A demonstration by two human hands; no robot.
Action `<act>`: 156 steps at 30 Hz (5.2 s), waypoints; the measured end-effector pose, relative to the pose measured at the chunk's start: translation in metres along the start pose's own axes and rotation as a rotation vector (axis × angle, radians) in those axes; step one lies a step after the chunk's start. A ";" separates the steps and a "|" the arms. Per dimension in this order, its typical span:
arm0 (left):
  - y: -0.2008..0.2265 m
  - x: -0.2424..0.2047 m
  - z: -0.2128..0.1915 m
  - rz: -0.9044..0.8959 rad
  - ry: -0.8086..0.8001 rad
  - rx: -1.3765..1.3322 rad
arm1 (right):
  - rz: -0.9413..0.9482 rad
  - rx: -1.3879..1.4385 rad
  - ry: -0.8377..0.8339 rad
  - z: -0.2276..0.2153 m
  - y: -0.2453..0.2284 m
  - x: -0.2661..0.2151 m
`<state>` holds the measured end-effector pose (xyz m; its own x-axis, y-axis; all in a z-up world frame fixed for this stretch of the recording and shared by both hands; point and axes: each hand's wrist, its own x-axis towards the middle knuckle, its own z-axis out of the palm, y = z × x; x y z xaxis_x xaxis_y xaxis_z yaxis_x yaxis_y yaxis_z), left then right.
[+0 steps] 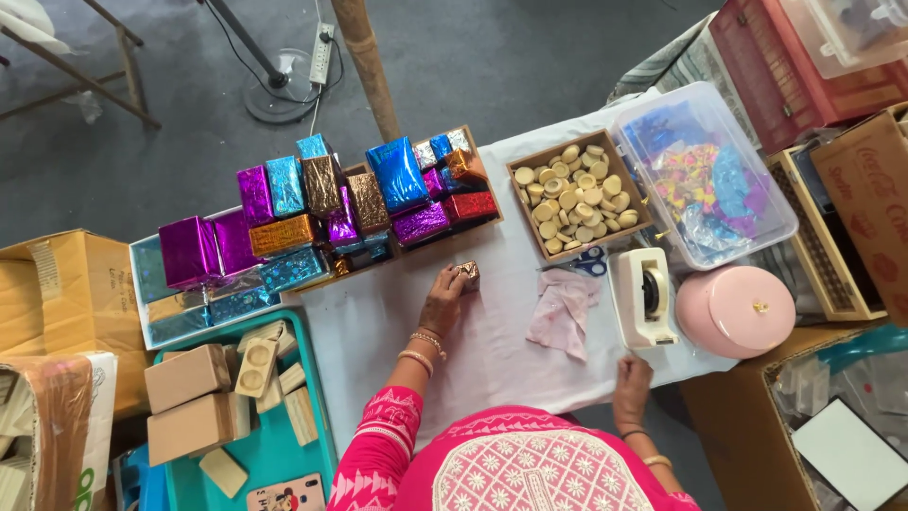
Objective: Wrapping wooden blocks with colorful foil paper.
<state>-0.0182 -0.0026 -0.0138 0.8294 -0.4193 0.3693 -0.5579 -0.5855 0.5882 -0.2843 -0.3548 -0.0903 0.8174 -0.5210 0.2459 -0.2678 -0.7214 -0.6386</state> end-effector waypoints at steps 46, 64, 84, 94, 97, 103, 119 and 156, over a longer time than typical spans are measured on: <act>-0.010 -0.005 0.010 0.035 -0.050 0.089 | -0.053 0.526 -1.151 0.178 -0.225 0.202; 0.022 0.015 -0.022 -0.169 0.087 -0.355 | 0.342 0.893 -1.124 0.158 -0.218 0.177; 0.029 -0.040 0.000 -0.206 0.007 -0.249 | 0.834 0.961 -1.117 0.150 -0.198 0.114; 0.030 -0.096 0.042 -1.037 0.074 -0.797 | 0.759 0.965 -1.116 0.152 -0.170 0.068; 0.009 -0.109 0.066 -1.200 0.106 -1.275 | 0.545 0.954 -1.115 0.152 -0.164 0.059; 0.007 -0.112 0.065 -1.007 0.089 -1.323 | 0.517 0.801 -1.154 0.122 -0.190 0.081; 0.016 -0.055 0.013 -0.933 0.224 -1.275 | -0.814 -0.132 -0.355 0.063 -0.119 0.138; 0.010 0.198 -0.044 -0.655 0.156 0.219 | -0.540 -0.125 -0.455 0.078 -0.104 0.134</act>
<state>0.1417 -0.0607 0.0969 0.9820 0.1620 0.0971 0.0780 -0.8164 0.5722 -0.1072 -0.3136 -0.0477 0.9766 0.1460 0.1581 0.2002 -0.8858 -0.4186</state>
